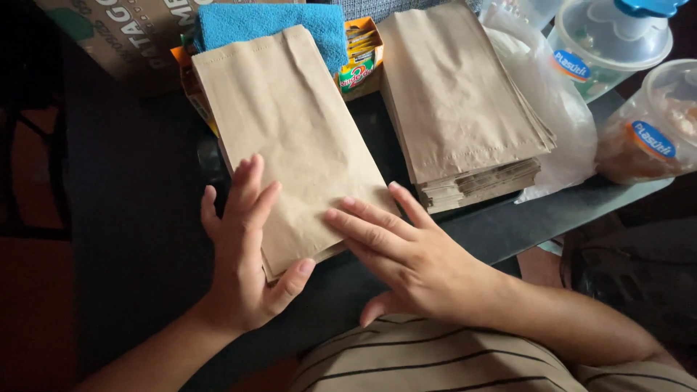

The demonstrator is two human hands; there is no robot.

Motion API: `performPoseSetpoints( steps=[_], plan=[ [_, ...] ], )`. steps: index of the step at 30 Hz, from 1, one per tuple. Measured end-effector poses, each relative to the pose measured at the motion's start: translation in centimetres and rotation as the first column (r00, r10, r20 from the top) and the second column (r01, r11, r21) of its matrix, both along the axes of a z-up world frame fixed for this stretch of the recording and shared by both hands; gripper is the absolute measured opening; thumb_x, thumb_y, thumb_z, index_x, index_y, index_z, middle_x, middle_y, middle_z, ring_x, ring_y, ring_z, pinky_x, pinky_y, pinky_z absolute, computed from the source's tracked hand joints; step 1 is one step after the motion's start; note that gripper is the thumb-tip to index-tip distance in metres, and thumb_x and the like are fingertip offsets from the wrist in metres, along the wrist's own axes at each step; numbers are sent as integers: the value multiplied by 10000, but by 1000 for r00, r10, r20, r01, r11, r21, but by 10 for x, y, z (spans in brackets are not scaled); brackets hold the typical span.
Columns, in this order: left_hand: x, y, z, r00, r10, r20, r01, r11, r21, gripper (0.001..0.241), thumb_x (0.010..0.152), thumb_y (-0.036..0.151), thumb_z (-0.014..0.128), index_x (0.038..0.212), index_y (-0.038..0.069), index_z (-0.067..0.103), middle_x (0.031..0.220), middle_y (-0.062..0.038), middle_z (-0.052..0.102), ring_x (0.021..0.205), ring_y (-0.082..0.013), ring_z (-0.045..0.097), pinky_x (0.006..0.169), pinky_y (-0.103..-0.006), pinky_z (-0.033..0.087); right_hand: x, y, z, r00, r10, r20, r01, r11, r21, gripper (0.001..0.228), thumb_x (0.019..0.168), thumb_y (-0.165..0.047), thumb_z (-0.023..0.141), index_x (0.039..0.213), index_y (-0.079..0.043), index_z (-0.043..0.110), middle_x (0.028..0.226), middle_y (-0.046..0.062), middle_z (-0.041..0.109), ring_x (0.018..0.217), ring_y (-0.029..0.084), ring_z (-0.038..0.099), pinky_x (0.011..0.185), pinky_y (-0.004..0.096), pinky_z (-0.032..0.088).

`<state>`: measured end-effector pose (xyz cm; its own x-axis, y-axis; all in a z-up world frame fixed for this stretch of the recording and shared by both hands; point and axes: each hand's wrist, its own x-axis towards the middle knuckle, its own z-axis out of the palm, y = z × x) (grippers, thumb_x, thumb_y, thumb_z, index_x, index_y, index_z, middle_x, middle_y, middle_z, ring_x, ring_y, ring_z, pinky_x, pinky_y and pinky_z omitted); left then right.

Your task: Sorting and stacking brown paper bags from one pile to another on a table surface.

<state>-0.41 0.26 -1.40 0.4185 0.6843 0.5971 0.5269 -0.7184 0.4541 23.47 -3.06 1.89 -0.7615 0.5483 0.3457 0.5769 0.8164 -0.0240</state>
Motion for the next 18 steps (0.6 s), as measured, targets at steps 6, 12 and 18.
performPoseSetpoints(
  steps=[6,12,18],
  plan=[
    [1,-1,-4,996,-1,88,-3,999,48,861,866,500,465,1483,25,98,1545,-343,103,1498,-422,120,1200,-511,68,11,-2,6,912,11,-409,-131,955,-265,755,880,-483,451,1326,112,316,1451,327,258,1398,438,290,1170,528,270],
    [1,-1,-1,998,57,-3,-56,997,43,830,804,474,481,1410,-51,269,1450,-242,384,1357,-365,384,1147,-553,142,50,-4,-55,463,-91,-882,-121,979,-165,782,955,-266,533,1518,-33,43,1594,60,-122,1528,212,-54,1292,439,22],
    [7,-1,9,998,54,-43,-52,998,38,803,787,464,461,1402,-22,288,1460,-201,396,1370,-378,377,1126,-603,140,58,-7,-50,193,-331,-924,127,942,-311,715,972,-169,464,1499,-31,2,1597,70,-92,1473,122,-38,1219,346,100]
  ],
)
